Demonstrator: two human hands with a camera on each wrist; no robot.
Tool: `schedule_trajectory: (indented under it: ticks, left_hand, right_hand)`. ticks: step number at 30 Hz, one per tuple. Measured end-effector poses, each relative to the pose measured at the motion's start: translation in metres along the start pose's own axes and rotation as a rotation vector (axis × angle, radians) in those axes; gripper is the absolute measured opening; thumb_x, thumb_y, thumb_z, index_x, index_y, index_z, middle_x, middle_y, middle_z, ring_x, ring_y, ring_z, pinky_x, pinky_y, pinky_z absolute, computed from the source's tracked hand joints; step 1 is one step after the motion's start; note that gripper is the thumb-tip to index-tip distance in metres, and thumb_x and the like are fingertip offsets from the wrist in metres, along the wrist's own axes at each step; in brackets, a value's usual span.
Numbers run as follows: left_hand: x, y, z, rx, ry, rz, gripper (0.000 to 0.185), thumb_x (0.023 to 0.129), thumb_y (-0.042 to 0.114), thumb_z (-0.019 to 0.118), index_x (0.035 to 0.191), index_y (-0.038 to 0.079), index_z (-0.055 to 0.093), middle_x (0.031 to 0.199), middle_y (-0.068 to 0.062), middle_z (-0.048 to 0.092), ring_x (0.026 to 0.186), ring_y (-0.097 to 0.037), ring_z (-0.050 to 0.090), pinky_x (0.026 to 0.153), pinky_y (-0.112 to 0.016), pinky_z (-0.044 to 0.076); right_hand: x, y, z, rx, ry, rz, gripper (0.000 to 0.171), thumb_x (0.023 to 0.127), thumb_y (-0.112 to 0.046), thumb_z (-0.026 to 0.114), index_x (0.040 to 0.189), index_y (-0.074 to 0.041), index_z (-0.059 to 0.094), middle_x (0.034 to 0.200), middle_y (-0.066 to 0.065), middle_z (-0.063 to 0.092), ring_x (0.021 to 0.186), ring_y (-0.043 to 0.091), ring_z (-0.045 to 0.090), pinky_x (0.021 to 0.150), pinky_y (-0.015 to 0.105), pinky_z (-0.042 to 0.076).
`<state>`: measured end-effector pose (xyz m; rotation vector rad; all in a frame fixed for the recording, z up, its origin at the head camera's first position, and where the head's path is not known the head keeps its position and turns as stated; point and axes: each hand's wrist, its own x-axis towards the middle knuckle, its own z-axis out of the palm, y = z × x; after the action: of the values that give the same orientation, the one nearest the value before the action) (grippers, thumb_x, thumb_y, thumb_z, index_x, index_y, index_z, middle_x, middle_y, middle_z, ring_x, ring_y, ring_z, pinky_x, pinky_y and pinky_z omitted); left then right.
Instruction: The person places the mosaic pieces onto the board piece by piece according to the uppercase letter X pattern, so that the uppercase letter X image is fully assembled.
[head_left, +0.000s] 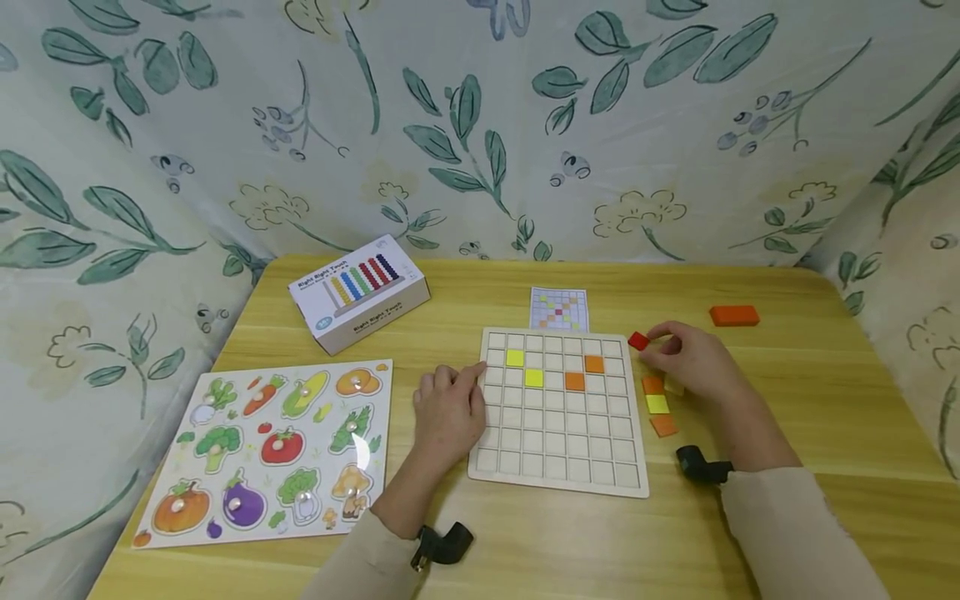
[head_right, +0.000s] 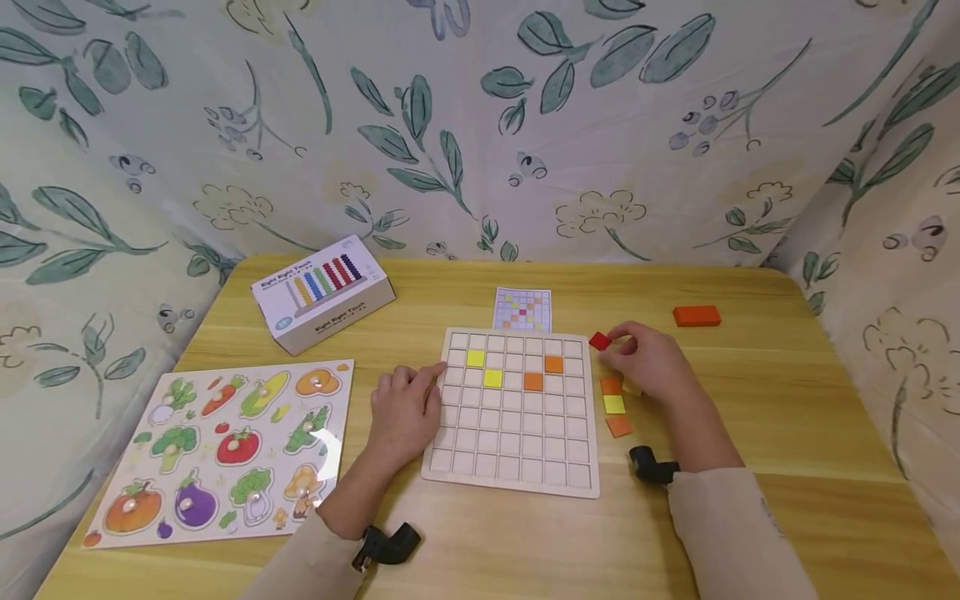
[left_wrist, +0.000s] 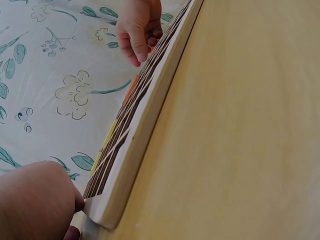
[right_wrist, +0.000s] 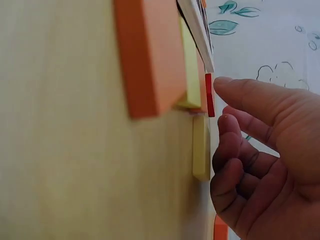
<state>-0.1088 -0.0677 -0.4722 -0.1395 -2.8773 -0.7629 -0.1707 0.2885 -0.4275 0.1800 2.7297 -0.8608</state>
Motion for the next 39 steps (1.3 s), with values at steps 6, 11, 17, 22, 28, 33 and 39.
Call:
schedule_trajectory:
  ticks: [6, 11, 17, 22, 28, 33, 39]
  left_hand:
    - [0.0, 0.0, 0.001, 0.002, -0.002, -0.001, 0.037, 0.101, 0.022, 0.053, 0.135, 0.024, 0.067, 0.099, -0.006, 0.055, 0.087, -0.024, 0.04, 0.075, -0.034, 0.029]
    - [0.0, 0.0, 0.001, 0.001, 0.001, -0.001, 0.036, 0.101, 0.022, 0.053, 0.134, 0.024, 0.067, 0.099, -0.006, 0.055, 0.087, -0.023, 0.041, 0.075, -0.034, 0.029]
    - [0.0, -0.001, 0.002, -0.001, -0.003, -0.003, 0.037, 0.101, 0.023, 0.053, 0.135, 0.025, 0.067, 0.099, -0.006, 0.055, 0.088, -0.023, 0.04, 0.075, -0.035, 0.029]
    - [0.001, -0.002, 0.003, 0.001, -0.008, -0.002, 0.037, 0.101, 0.023, 0.053, 0.135, 0.025, 0.067, 0.099, -0.006, 0.055, 0.088, -0.023, 0.04, 0.075, -0.034, 0.028]
    - [0.0, -0.002, 0.002, -0.001, -0.003, 0.003, 0.036, 0.101, 0.023, 0.053, 0.134, 0.024, 0.067, 0.099, -0.006, 0.056, 0.087, -0.023, 0.041, 0.075, -0.034, 0.029]
    - [-0.001, -0.002, 0.003, 0.006, 0.004, 0.007, 0.036, 0.1, 0.023, 0.054, 0.134, 0.024, 0.067, 0.099, -0.006, 0.056, 0.087, -0.023, 0.041, 0.075, -0.034, 0.029]
    - [0.0, -0.002, 0.003, 0.011, 0.014, 0.013, 0.036, 0.1, 0.023, 0.054, 0.134, 0.024, 0.068, 0.099, -0.006, 0.056, 0.086, -0.023, 0.041, 0.074, -0.034, 0.029]
  right_hand:
    - [0.006, 0.009, -0.002, -0.019, -0.016, 0.022, 0.056, 0.095, -0.045, 0.068, 0.134, -0.008, 0.055, 0.116, 0.02, 0.061, 0.096, 0.032, 0.054, 0.071, 0.031, 0.045]
    - [0.009, 0.006, -0.001, -0.029, -0.021, 0.026, 0.057, 0.094, -0.046, 0.069, 0.133, -0.006, 0.056, 0.117, 0.022, 0.06, 0.093, 0.031, 0.054, 0.069, 0.031, 0.046]
    - [0.01, 0.002, 0.0, -0.033, -0.015, 0.054, 0.055, 0.095, -0.045, 0.069, 0.13, -0.004, 0.056, 0.116, 0.022, 0.059, 0.094, 0.032, 0.054, 0.068, 0.029, 0.046]
    - [0.01, 0.002, 0.003, -0.021, 0.002, 0.049, 0.048, 0.097, -0.04, 0.067, 0.128, -0.005, 0.058, 0.115, 0.021, 0.06, 0.094, 0.032, 0.054, 0.068, 0.029, 0.046]
    - [0.007, 0.005, 0.002, 0.014, 0.004, 0.037, 0.048, 0.098, -0.04, 0.066, 0.129, -0.005, 0.057, 0.114, 0.02, 0.061, 0.094, 0.031, 0.054, 0.068, 0.028, 0.046]
    - [0.001, 0.0, 0.002, 0.052, -0.005, 0.035, 0.051, 0.097, -0.043, 0.067, 0.131, -0.007, 0.056, 0.116, 0.018, 0.06, 0.097, 0.03, 0.054, 0.071, 0.029, 0.047]
    - [-0.014, -0.016, 0.003, 0.066, -0.039, -0.017, 0.047, 0.096, -0.04, 0.07, 0.129, -0.01, 0.059, 0.112, 0.014, 0.06, 0.096, 0.028, 0.053, 0.074, 0.03, 0.046]
